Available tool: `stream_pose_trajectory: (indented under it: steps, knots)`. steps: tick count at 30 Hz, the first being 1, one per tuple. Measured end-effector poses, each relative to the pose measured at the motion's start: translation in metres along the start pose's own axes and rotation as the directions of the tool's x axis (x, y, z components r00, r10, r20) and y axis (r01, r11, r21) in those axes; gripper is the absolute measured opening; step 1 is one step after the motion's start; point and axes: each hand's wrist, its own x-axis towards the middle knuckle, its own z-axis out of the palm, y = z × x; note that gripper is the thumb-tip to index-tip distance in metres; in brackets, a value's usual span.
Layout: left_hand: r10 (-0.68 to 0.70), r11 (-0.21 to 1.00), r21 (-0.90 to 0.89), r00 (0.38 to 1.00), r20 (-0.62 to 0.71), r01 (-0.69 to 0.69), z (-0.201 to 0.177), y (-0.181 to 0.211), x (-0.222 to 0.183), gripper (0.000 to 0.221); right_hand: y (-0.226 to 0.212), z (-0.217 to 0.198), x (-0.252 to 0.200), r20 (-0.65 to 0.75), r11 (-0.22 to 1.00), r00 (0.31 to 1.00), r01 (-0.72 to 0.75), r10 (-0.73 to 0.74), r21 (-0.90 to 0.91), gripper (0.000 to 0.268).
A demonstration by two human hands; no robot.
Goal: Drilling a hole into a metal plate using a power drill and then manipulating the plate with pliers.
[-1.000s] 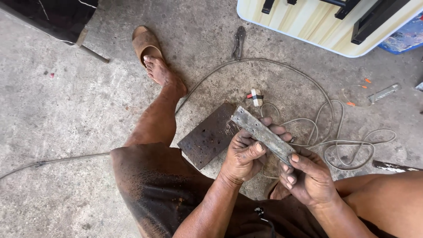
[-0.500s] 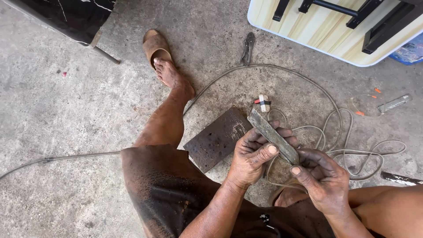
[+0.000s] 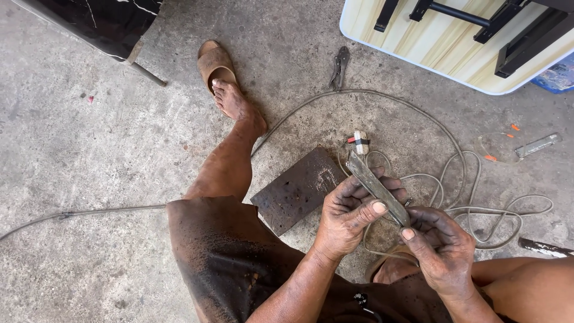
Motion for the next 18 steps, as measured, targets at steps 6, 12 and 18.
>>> stream_pose_trajectory:
  steps: [6, 12, 18]
  knots:
    - [-0.01, 1.0, -0.009, 1.0, -0.005, 0.009, 0.001, 0.0003, -0.0006, 0.057, 0.0068, -0.0023, 0.0, 0.003, 0.998, 1.0, -0.025, 0.025, 0.065, 0.04]
    - [0.002, 1.0, 0.025, 1.0, 0.007, -0.002, -0.0006, 0.0003, -0.0007, 0.053, 0.0043, -0.0016, 0.0013, 0.022, 0.997, 1.0, -0.013, 0.011, 0.075, 0.041]
    - [0.008, 1.0, 0.021, 1.0, 0.005, -0.008, 0.0002, 0.0009, 0.0002, 0.053, 0.0044, -0.0015, 0.0005, 0.011, 0.998, 1.0, -0.027, 0.027, 0.057, 0.039]
